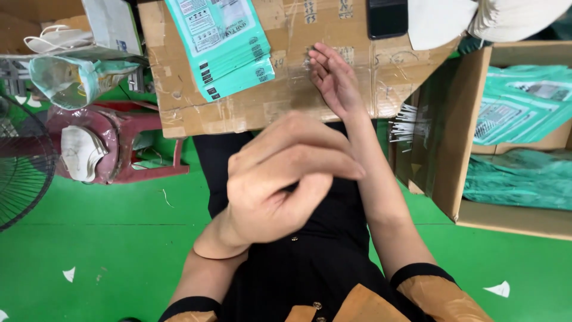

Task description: Packing face masks into plastic bags on a conveyor belt.

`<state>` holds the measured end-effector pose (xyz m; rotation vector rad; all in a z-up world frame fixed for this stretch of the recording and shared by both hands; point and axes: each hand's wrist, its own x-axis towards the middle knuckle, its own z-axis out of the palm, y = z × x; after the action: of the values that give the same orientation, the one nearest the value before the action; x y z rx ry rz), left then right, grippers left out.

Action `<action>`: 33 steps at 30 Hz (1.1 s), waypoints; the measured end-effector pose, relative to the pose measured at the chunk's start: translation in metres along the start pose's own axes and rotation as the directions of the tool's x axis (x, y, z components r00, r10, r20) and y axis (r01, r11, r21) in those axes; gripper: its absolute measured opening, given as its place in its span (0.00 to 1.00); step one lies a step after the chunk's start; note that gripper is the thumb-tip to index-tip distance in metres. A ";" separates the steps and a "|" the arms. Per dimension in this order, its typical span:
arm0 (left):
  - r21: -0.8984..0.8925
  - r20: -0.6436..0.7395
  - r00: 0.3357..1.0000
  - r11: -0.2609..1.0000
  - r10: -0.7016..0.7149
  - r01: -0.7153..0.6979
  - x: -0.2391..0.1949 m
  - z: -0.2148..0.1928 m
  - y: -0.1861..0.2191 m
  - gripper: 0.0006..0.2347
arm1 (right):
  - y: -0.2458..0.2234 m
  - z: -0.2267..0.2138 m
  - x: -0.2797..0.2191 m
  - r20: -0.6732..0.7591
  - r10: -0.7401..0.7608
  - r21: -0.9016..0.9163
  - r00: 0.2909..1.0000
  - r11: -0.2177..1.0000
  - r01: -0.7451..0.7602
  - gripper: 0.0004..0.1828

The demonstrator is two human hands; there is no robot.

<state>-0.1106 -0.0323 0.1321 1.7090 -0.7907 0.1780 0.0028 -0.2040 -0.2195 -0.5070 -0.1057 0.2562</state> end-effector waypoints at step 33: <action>0.916 -0.171 0.985 0.364 -0.025 0.168 0.169 -0.166 -0.409 0.12 | -0.037 0.062 0.007 -0.209 -0.224 -0.646 0.952 0.762 0.037 0.22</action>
<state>0.3043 0.0846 -0.0611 2.8025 -0.4617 0.7857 0.0074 -0.2048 -0.1473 -1.2119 0.0502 -0.0045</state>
